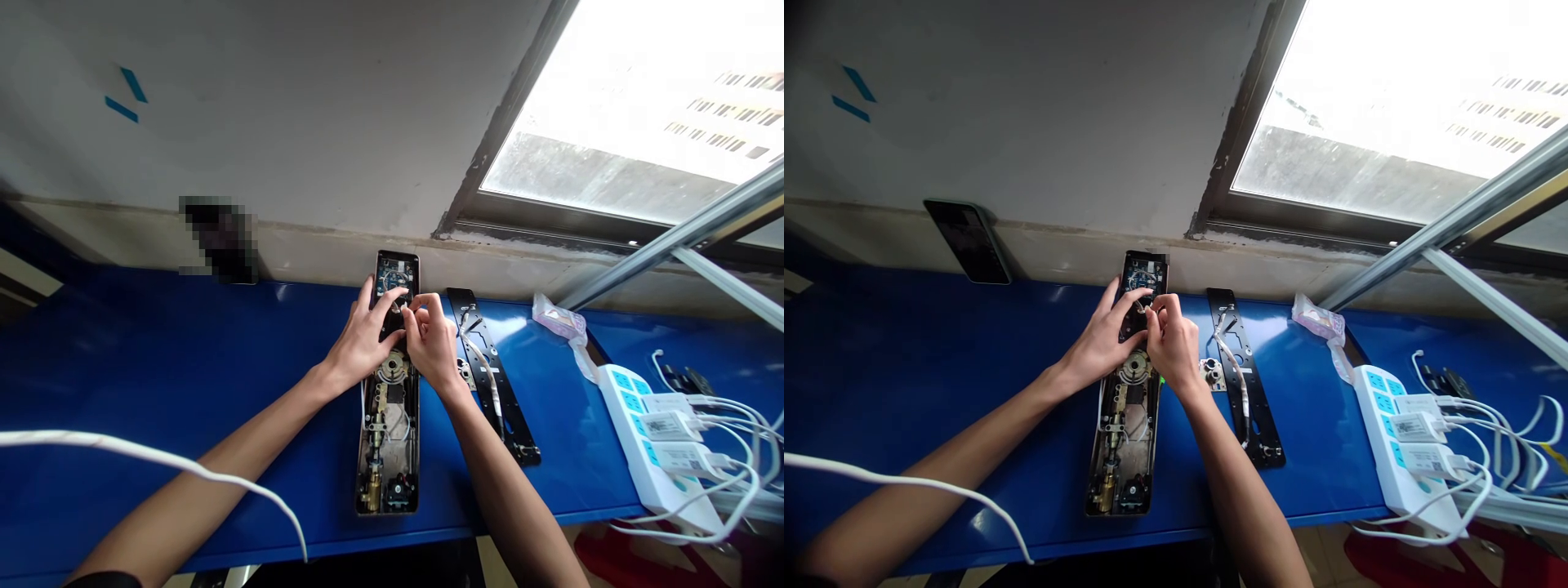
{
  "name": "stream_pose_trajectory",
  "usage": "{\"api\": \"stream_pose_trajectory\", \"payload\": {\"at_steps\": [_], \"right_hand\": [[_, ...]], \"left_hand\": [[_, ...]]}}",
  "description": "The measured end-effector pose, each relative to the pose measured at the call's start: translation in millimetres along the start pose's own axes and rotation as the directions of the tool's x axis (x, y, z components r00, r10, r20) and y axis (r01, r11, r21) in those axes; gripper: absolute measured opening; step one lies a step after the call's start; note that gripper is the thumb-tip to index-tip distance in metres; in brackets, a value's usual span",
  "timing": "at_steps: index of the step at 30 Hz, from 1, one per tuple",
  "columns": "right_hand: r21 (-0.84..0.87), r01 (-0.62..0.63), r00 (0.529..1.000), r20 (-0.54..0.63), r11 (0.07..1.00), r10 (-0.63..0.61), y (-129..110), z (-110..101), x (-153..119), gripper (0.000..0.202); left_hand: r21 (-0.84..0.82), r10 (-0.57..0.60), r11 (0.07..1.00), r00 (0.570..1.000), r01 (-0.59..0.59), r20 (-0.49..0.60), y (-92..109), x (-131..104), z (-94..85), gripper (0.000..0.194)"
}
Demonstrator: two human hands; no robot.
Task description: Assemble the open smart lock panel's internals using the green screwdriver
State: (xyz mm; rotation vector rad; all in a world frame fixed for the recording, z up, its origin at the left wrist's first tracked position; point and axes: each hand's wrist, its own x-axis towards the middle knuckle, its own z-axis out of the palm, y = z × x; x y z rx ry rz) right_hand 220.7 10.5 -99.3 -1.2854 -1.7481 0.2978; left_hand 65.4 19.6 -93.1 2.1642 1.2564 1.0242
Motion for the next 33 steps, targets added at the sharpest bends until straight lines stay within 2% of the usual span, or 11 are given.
{"api": "stream_pose_trajectory", "payload": {"at_steps": [10, 24, 30, 33], "right_hand": [[0.002, 0.032, 0.999, -0.039, 0.999, -0.031, 4, 2, 2, 0.015], [0.081, 0.042, 0.994, -0.104, 0.996, -0.034, 10, 5, -8, 0.008], [0.109, -0.025, 0.974, -0.223, 0.994, 0.049, 6, -6, -9, 0.010], [0.099, -0.098, 0.972, -0.204, 0.990, 0.117, 10, -16, -5, 0.009]], "left_hand": [[-0.032, 0.010, 0.999, 1.000, -0.011, -0.028, -2, -1, 3.1, 0.064], [-0.011, -0.008, 1.000, 1.000, 0.008, -0.002, -2, -1, 2.2, 0.064], [0.008, -0.031, 0.999, 1.000, 0.031, 0.005, -2, -1, 1.8, 0.064], [0.015, -0.031, 0.999, 0.999, 0.031, 0.015, -1, -1, 1.5, 0.065]]}}
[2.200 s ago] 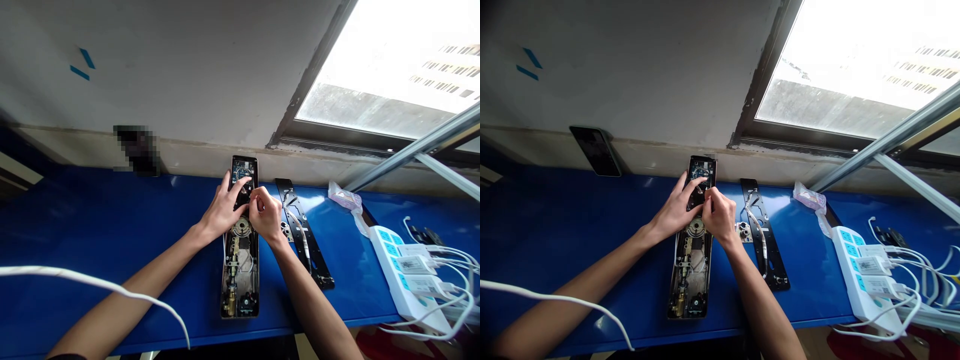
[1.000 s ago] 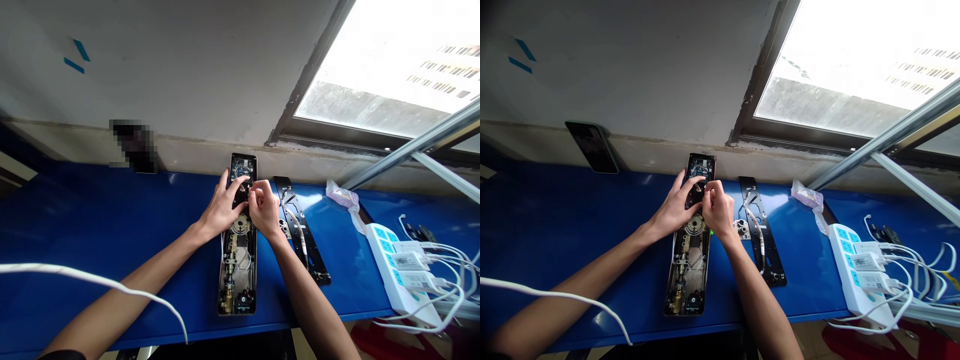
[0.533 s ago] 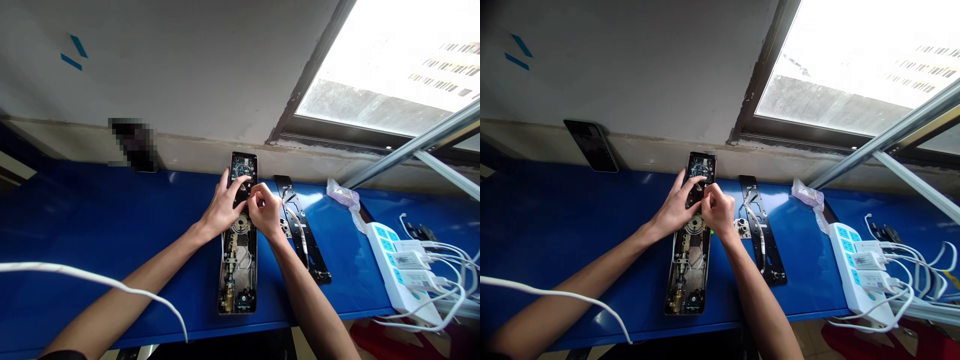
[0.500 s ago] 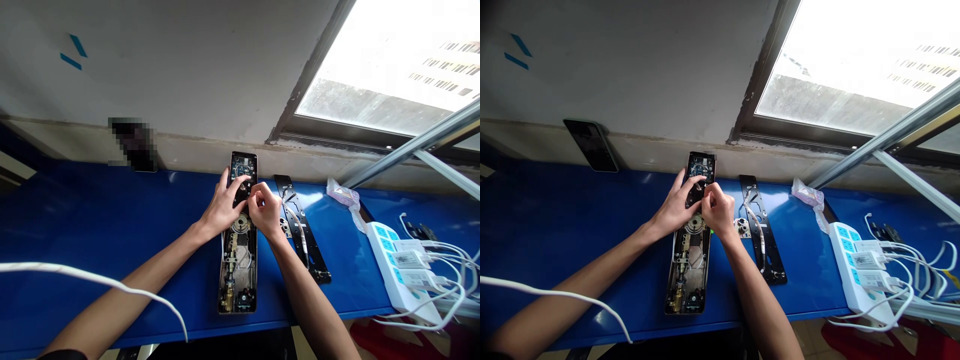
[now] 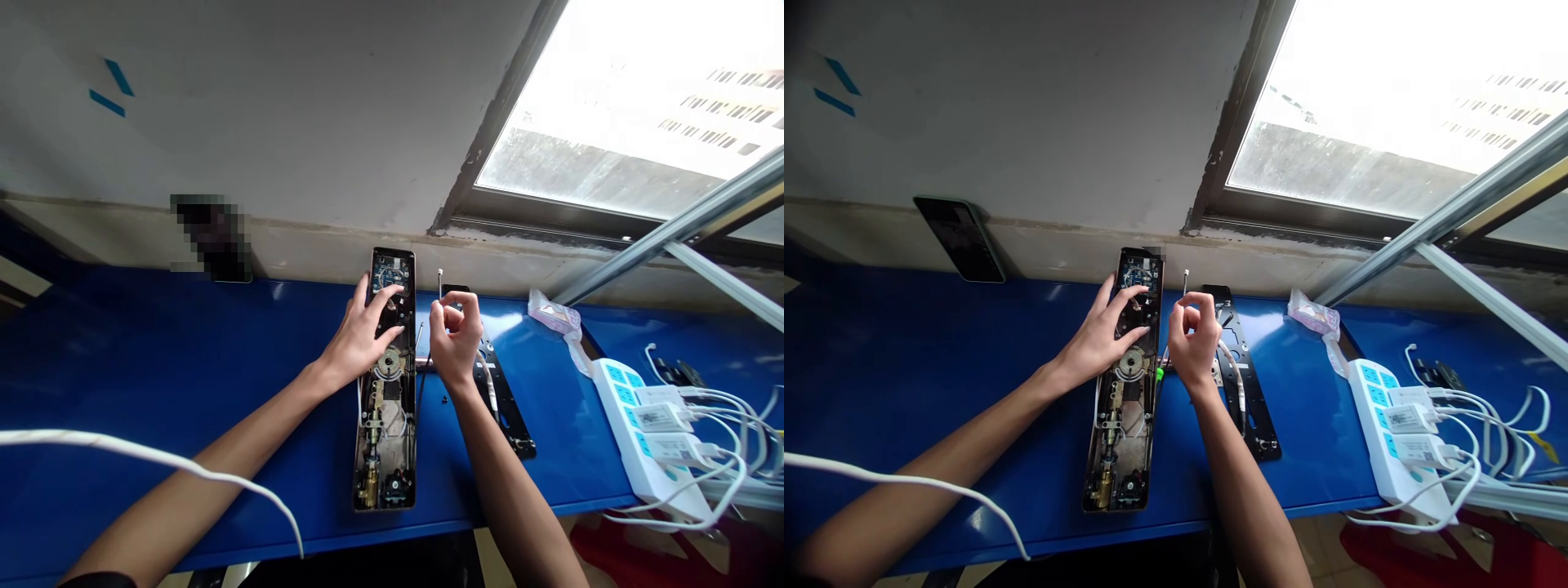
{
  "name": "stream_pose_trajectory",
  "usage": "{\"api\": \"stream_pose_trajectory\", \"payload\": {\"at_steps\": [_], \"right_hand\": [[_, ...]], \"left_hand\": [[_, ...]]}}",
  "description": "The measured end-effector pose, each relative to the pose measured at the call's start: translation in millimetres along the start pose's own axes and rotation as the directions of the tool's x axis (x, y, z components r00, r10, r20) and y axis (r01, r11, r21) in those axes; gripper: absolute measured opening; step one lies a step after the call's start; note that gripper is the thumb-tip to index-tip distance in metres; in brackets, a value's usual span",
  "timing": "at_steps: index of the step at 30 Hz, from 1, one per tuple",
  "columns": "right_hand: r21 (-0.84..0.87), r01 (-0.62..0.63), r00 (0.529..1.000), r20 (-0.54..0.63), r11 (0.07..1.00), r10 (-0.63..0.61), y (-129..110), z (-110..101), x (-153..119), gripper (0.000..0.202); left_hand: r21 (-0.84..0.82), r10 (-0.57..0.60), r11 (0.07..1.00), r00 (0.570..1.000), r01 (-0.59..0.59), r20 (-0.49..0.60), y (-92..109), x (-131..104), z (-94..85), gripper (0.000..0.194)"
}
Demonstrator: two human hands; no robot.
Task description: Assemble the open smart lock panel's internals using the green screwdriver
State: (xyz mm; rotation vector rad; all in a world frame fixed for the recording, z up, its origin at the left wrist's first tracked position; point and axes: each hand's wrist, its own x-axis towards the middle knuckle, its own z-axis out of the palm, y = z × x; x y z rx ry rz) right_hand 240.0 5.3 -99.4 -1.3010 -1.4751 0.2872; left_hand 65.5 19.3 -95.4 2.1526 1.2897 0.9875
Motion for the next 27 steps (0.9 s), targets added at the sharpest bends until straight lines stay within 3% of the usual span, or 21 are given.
{"api": "stream_pose_trajectory", "payload": {"at_steps": [3, 7, 10, 12, 17, 20, 23, 27], "right_hand": [[-0.051, -0.045, 0.985, 0.165, 0.998, 0.053, 8, -7, 8, 0.007], [-0.152, -0.069, 0.925, 0.360, 0.986, 0.120, 15, -18, 16, 0.014], [-0.229, -0.094, 0.865, 0.463, 0.969, 0.193, 12, -33, 20, 0.008], [-0.271, -0.116, 0.774, 0.578, 0.956, 0.257, 7, -43, 20, 0.010], [-0.285, -0.225, 0.437, 0.825, 0.932, 0.358, -1, -47, 16, 0.010], [-0.296, -0.301, 0.309, 0.869, 0.906, 0.387, -3, -40, 14, 0.010], [-0.317, -0.351, 0.280, 0.863, 0.881, 0.421, -2, -34, 10, 0.020], [-0.318, -0.364, 0.310, 0.845, 0.875, 0.436, 2, -34, 6, 0.028]], "left_hand": [[0.005, 0.002, 1.000, 1.000, -0.002, 0.013, 1, 0, -1.6, 0.064], [0.011, 0.000, 1.000, 1.000, 0.000, 0.019, 1, 0, -3.3, 0.063], [0.025, 0.003, 1.000, 1.000, -0.004, 0.024, 0, 0, -3.4, 0.062], [0.035, 0.006, 0.999, 1.000, -0.007, 0.028, 0, 0, -3.8, 0.062], [0.035, 0.026, 0.999, 0.999, -0.027, 0.024, 2, 1, -8.1, 0.061], [0.048, 0.010, 0.999, 0.999, -0.012, 0.042, 3, 2, -11.4, 0.063], [0.060, -0.003, 0.998, 0.998, -0.001, 0.056, 4, 2, -13.4, 0.064], [0.066, -0.026, 0.998, 0.997, 0.021, 0.078, 6, 3, -14.9, 0.065]]}}
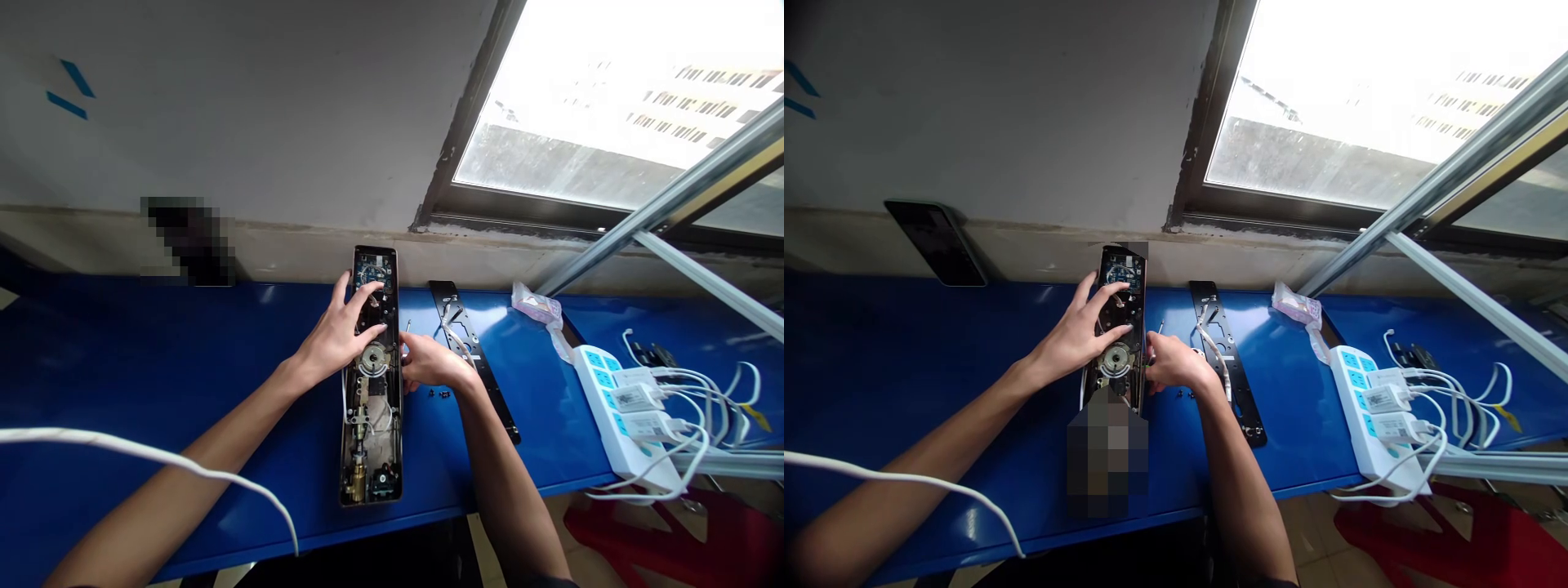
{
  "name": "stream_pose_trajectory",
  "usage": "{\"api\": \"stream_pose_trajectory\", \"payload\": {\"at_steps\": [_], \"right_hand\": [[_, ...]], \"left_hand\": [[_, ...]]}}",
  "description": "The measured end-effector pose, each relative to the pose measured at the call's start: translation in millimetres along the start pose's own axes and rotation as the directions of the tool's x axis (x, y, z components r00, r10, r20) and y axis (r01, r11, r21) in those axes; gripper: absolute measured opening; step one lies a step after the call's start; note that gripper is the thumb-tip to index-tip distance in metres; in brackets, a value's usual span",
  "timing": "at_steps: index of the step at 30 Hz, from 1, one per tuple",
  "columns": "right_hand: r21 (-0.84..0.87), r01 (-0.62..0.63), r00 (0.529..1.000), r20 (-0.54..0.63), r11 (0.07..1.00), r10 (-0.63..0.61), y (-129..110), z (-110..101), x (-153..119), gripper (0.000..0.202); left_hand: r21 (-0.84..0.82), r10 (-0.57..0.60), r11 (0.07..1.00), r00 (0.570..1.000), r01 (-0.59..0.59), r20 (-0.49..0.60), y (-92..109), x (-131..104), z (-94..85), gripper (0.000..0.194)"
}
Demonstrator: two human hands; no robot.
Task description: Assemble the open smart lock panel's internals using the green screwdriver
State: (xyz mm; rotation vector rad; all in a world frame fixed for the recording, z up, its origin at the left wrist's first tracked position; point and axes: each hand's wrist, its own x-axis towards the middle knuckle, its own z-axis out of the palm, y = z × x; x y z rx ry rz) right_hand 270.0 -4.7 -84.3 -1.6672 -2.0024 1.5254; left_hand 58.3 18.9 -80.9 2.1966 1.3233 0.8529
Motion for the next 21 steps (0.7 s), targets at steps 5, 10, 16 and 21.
{"api": "stream_pose_trajectory", "payload": {"at_steps": [5, 10, 16, 21], "right_hand": [[-0.053, 0.033, 0.992, -0.121, 0.998, -0.040, 0, -18, -14, 0.021], [-0.139, 0.039, 0.949, -0.304, 0.990, -0.080, -15, -44, -35, 0.014], [-0.229, 0.043, 0.918, -0.374, 0.972, -0.129, -53, -73, -74, 0.035], [-0.338, 0.092, 0.776, -0.565, 0.937, -0.280, -73, -79, -95, 0.028]], "left_hand": [[0.000, -0.025, 1.000, 0.999, 0.025, 0.030, 1, 0, -3.0, 0.068], [0.006, -0.077, 0.997, 0.993, 0.077, 0.094, 0, -1, -6.7, 0.071], [-0.011, -0.043, 0.999, 0.994, 0.044, 0.102, -4, -2, -8.3, 0.075], [-0.030, -0.049, 0.998, 0.987, 0.054, 0.153, -8, -2, -15.4, 0.080]]}}
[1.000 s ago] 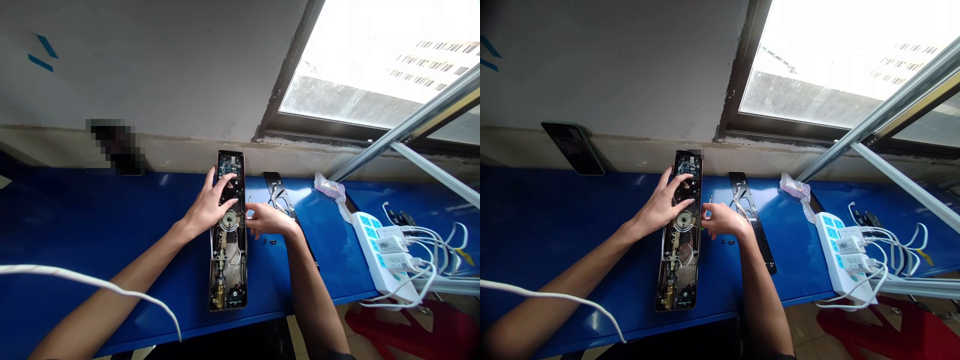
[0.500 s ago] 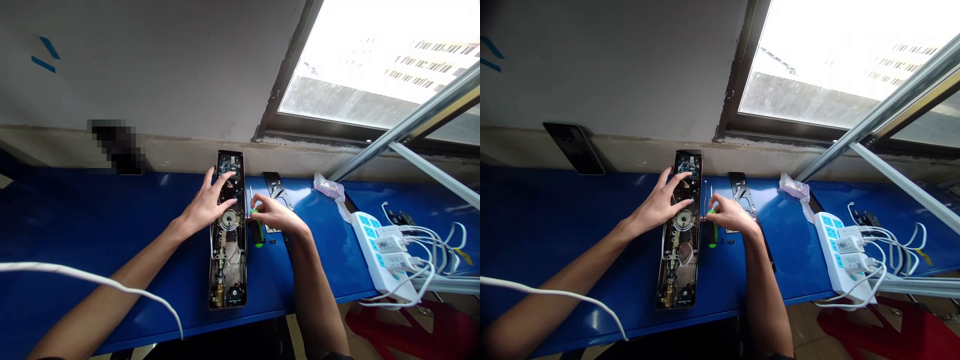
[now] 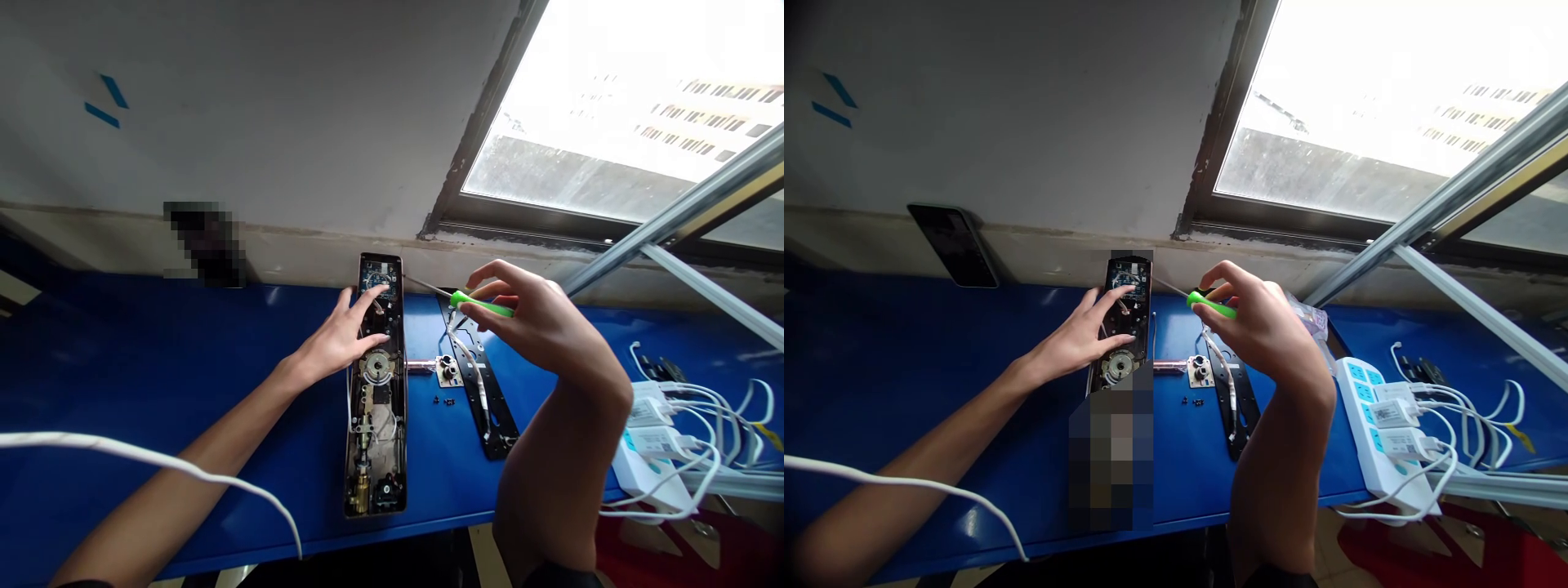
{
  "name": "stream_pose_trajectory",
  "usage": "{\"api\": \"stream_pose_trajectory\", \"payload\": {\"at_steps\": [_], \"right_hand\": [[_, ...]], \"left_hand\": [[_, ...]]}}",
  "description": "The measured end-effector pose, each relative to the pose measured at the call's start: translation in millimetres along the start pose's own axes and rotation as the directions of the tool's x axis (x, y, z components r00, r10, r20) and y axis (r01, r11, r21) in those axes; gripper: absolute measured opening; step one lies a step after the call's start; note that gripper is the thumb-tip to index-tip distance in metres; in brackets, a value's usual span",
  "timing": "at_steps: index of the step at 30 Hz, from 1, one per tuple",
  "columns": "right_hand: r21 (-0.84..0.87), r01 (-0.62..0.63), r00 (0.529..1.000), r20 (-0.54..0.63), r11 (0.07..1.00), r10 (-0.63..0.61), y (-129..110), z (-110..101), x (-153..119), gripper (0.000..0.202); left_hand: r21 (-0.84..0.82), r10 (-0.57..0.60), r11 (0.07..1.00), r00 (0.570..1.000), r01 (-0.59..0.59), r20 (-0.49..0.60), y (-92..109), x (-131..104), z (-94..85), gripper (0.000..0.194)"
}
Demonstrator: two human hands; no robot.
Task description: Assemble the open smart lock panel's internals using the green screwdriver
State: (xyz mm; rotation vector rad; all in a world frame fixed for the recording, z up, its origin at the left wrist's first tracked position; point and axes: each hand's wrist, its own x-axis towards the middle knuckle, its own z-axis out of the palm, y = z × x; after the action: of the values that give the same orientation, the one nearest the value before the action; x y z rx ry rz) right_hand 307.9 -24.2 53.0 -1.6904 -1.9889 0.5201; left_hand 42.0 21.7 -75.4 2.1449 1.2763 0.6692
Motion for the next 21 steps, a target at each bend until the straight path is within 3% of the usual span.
{"api": "stream_pose_trajectory", "payload": {"at_steps": [4, 7, 16, 21], "right_hand": [[0.031, 0.128, 0.961, -0.249, 0.991, -0.117, -11, 6, -1, 0.022], [0.124, 0.220, 0.922, -0.351, 0.968, -0.165, -22, 16, 3, 0.030], [0.114, 0.426, 0.832, -0.440, 0.897, -0.339, -39, 40, 13, 0.028], [0.126, 0.466, 0.833, -0.397, 0.876, -0.386, -38, 44, 13, 0.032]], "left_hand": [[-0.032, 0.031, 0.999, 0.999, -0.030, 0.044, -4, 2, -12.6, 0.084], [-0.067, 0.073, 0.995, 0.995, -0.068, 0.073, -7, 3, -21.3, 0.083], [-0.077, 0.093, 0.993, 0.990, -0.085, 0.106, -8, 4, -26.7, 0.072], [-0.076, 0.084, 0.994, 0.989, -0.075, 0.124, -6, 3, -27.4, 0.067]]}}
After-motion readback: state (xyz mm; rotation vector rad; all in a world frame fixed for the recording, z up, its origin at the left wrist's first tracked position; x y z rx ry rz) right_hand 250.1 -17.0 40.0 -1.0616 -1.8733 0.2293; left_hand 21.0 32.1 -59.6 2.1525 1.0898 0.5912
